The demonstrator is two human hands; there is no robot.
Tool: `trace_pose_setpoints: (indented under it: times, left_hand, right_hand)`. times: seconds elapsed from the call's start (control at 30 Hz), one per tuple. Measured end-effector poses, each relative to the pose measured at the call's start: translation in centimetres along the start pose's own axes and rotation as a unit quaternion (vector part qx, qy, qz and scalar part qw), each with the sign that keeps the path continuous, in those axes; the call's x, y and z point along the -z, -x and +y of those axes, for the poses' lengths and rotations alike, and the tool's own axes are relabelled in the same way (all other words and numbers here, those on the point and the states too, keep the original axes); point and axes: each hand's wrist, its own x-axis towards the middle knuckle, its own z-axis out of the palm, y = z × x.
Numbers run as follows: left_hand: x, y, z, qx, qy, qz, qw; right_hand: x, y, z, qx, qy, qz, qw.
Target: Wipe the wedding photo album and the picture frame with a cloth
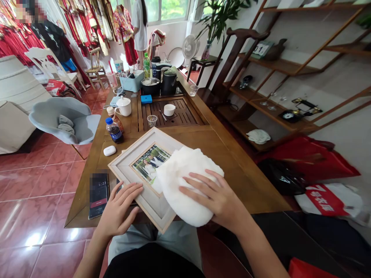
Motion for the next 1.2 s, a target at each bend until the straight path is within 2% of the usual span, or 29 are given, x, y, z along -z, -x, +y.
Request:
trace_pose_setpoints:
  times: [0.1, 0.23, 0.4, 0.6, 0.77, 0.97, 1.1, 1.2]
  left_hand:
    - [0.5, 0.1, -0.9, -0.052, -0.018, -0.022, 0.998]
    - [-0.1, -0.2, -1.3, -0.085, -0.059, 0.018, 0.995]
    - [-1.1, -0.6, -0.6, -0.118, -0.105, 0.089, 0.983]
    - [-1.9, -0.7, 0.9, -0.120, -0.119, 0.115, 0.979]
    - [-3.4, -1.3, 2.8, -0.093, -0.123, 0.132, 0.979]
    - [-5.5, -2.7, 6.5, -0.023, -0.143, 0.142, 0.979]
    - [-4.0, -3.0, 7.0, 0.007, -0.069, 0.095, 0.993]
    - [-1.9, -2.7, 5.2, 0.082, -0.061, 0.101, 0.990]
  right_hand:
    - [0.4, 0.0, 1.5, -0.005, -0.009, 0.003, 1.000]
    - [0.3, -0.4, 2.5, 0.009, 0.003, -0.010, 1.000]
    - [-0.1, -0.3, 2.6, 0.014, 0.027, -0.016, 0.999]
    - [0.7, 0.4, 2.4, -0.022, 0.009, -0.019, 1.000]
    - [1.2, -0.8, -0.1, -0.036, -0.011, 0.005, 0.999]
    - [0.3, -2.6, -3.6, -0.073, -0.002, 0.010, 0.997]
    - [-0.8, -2.5, -3.8, -0.088, 0.001, 0.014, 0.996]
    - [-1.5, -2.2, -3.5, -0.088, -0.018, 0.024, 0.996]
